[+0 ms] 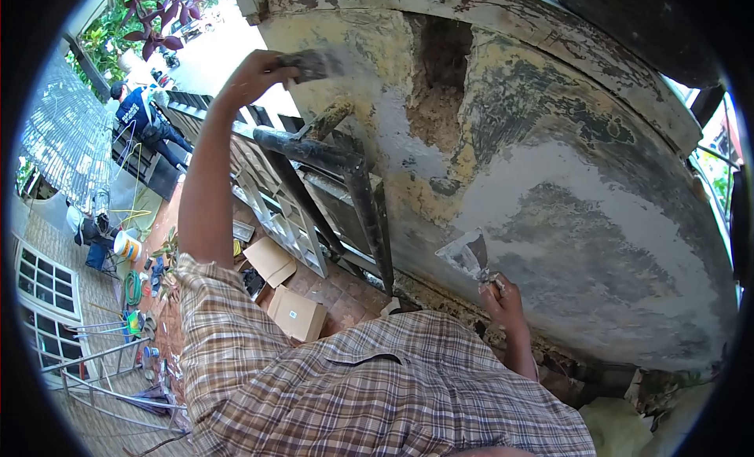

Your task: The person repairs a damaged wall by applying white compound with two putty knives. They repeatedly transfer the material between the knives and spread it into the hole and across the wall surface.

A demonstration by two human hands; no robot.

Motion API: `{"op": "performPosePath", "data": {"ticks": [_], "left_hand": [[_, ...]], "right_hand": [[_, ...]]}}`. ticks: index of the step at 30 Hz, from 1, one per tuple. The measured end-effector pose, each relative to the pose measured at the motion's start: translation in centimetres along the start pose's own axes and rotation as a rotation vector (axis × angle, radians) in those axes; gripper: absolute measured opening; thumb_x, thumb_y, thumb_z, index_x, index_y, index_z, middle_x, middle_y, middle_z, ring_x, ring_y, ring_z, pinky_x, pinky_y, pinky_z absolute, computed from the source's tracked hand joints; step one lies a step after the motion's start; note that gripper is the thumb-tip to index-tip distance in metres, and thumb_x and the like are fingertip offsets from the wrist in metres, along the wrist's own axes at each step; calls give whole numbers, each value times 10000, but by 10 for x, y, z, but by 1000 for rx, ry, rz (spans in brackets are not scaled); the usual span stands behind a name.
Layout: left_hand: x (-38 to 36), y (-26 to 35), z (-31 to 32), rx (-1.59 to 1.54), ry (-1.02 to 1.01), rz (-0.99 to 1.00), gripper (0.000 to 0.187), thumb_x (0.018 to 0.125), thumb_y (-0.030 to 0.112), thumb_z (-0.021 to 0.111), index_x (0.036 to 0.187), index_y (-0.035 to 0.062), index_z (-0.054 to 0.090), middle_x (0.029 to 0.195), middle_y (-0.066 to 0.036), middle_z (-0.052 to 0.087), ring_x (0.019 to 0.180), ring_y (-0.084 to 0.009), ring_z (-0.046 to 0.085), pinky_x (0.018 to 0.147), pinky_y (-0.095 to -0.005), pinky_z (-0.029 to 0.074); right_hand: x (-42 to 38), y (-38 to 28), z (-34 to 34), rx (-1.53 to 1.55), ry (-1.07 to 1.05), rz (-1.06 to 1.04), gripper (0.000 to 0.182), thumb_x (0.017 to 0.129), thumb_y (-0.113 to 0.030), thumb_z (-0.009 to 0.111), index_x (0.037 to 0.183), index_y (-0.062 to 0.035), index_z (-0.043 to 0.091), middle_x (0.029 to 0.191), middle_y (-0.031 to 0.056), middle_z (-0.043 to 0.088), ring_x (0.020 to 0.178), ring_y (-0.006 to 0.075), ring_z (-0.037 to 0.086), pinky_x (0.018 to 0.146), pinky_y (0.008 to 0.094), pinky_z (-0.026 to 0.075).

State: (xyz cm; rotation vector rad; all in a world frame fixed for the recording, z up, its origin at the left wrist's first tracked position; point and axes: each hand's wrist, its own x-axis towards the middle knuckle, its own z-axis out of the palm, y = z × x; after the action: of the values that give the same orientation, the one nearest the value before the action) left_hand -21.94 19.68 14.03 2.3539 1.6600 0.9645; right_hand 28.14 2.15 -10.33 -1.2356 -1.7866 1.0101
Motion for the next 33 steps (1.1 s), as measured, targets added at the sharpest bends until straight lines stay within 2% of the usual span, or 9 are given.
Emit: {"op": "performPosePath", "data": {"ticks": [4, 6, 10, 12, 14, 19, 27, 30, 33], "left_hand": [[-83, 59, -4, -63, 317, -143, 284, 797, 265, 694, 698, 1, 663, 574, -23, 552, 542, -85, 468, 494, -253, 359], [-133, 85, 42, -396, 539, -306, 198, 801, 168, 674, 865, -19, 675, 676, -14, 609, 595, -94, 522, 541, -229, 401], [-206, 139, 138, -858, 438, -190, 239, 809, 2, 627, 1047, -25, 631, 885, -64, 664, 787, -138, 623, 716, -253, 509], [-226, 168, 188, -1133, 438, -430, 170, 847, 113, 649, 975, 1, 656, 796, -25, 643, 705, -105, 593, 635, -216, 480], [-244, 181, 235, -1072, 317, -795, 158, 858, 164, 646, 943, 32, 670, 758, 13, 626, 619, -61, 530, 545, -194, 418], [-252, 249, 269, -1193, 227, -836, 127, 872, 171, 619, 890, 52, 659, 684, 67, 552, 565, -29, 443, 506, -195, 340], [-278, 329, 296, -1255, 615, -897, 165, 885, 193, 588, 925, 43, 644, 712, 63, 550, 584, -21, 446, 511, -193, 337], [-293, 348, 327, -1322, 769, -947, 189, 895, 217, 569, 932, 46, 642, 728, 49, 556, 583, -25, 456, 510, -192, 347], [-301, 371, 327, -1019, 829, -969, 210, 904, 168, 554, 1009, 3, 630, 765, 23, 577, 623, -29, 491, 542, -194, 396]], "right_hand": [[-4, 11, -6, 1, 9, 64, 175, 856, -181, 600, 897, -15, 559, 574, 56, 494, 507, 101, 413, 484, 281, 360], [-3, 15, -8, -4, 16, 65, 183, 859, -192, 594, 912, -19, 565, 584, 51, 492, 525, 96, 416, 498, 279, 362], [3, 16, -11, 9, -98, 109, 125, 857, -152, 573, 869, -31, 542, 617, 16, 451, 579, 96, 361, 529, 271, 326], [7, 26, -13, 16, -132, 95, 169, 860, -184, 588, 919, -26, 570, 602, 37, 482, 558, 85, 397, 517, 270, 353], [7, 59, -15, 37, -187, 78, 155, 863, -175, 583, 915, -30, 570, 610, 25, 483, 563, 79, 391, 520, 264, 349], [16, 81, -47, 72, -388, 44, 93, 882, -122, 541, 836, -56, 496, 614, -45, 434, 505, 34, 393, 447, 216, 322], [20, 82, -71, 260, -661, 195, 92, 884, -144, 564, 894, -52, 558, 634, -56, 444, 537, 26, 378, 476, 224, 325], [19, 99, -68, 239, -756, 110, 87, 883, -144, 565, 889, -57, 556, 642, -57, 441, 540, 27, 380, 484, 223, 328], [17, 114, -68, 268, -819, 65, 82, 890, -143, 546, 893, -61, 537, 627, -47, 447, 510, 30, 387, 455, 213, 323]]}}
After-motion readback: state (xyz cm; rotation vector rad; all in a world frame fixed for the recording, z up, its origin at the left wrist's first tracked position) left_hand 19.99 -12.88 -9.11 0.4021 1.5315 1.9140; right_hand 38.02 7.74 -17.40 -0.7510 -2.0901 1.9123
